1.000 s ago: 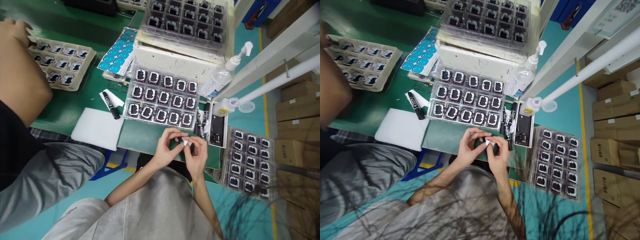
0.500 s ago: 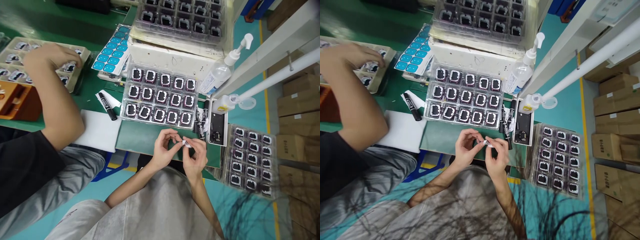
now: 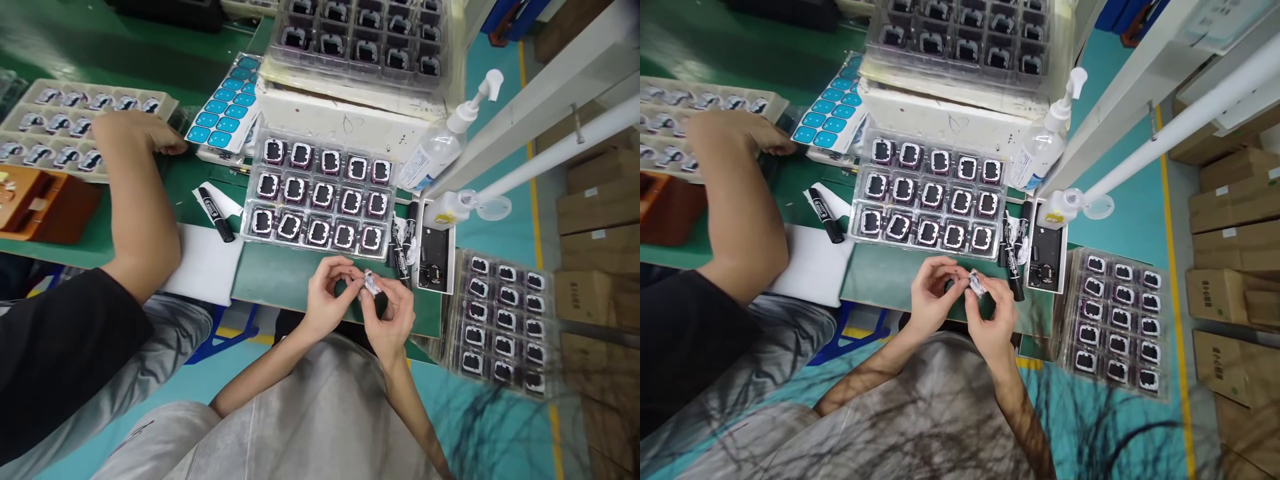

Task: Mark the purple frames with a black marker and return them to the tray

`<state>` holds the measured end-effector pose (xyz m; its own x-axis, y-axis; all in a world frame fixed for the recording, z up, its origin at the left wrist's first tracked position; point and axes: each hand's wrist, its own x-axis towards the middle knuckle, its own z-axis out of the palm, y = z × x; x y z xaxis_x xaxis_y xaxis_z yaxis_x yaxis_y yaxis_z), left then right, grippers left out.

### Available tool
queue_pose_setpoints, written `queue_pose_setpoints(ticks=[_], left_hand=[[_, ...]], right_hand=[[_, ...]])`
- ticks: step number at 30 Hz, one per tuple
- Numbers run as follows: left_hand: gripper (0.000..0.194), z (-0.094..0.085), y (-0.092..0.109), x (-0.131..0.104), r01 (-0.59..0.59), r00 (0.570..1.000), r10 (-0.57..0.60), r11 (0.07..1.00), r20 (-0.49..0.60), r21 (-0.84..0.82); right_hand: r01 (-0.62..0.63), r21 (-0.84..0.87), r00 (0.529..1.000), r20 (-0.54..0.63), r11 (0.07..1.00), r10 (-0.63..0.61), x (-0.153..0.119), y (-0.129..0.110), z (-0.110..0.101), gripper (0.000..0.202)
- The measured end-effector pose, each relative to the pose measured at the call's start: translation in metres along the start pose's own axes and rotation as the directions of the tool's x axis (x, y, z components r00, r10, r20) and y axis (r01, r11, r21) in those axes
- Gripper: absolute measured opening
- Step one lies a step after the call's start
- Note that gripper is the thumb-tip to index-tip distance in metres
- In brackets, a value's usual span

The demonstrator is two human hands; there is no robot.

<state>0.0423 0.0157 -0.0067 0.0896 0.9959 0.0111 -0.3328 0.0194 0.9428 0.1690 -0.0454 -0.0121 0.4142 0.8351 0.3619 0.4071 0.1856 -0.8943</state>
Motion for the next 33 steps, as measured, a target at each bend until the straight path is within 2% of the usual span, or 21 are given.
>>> queue_pose_setpoints(ticks=[5,8,12,17,23,27,33], left_hand=[[0.037,-0.001,0.0,-0.002,0.033,0.999,-0.032,0.999,0.026,-0.016],[0.038,-0.001,0.001,-0.003,0.062,0.995,-0.059,0.998,0.086,-0.027],[0.046,-0.001,0.001,-0.003,0.075,0.989,-0.071,0.997,0.128,-0.024],[0.043,-0.001,0.0,0.0,0.089,0.993,-0.089,0.996,0.077,0.005],[0.041,-0.002,-0.001,0.001,0.04,0.998,-0.04,0.999,0.05,0.007],[0.036,-0.002,-0.003,-0.002,0.011,0.999,-0.011,1.0,0.044,0.009],[0.03,-0.001,-0.004,-0.003,-0.053,0.997,0.049,0.996,0.058,0.069]], right_hand=[[-0.094,0.056,0.993,-0.073,0.994,0.098,0.0,-0.002,0.002,0.028],[-0.13,0.056,0.982,-0.128,0.99,0.137,0.0,-0.001,0.005,0.031],[-0.097,0.059,0.98,-0.17,0.994,0.106,-0.001,0.004,0.007,0.037],[-0.06,0.066,0.979,-0.189,0.996,0.072,0.0,0.008,0.007,0.039],[0.1,-0.01,0.957,-0.273,0.995,-0.099,0.002,0.013,0.007,0.032],[0.114,-0.067,0.973,-0.196,0.991,-0.125,0.002,0.013,0.004,0.031],[0.107,-0.145,0.993,0.061,0.984,-0.099,0.013,0.002,-0.004,0.044]])
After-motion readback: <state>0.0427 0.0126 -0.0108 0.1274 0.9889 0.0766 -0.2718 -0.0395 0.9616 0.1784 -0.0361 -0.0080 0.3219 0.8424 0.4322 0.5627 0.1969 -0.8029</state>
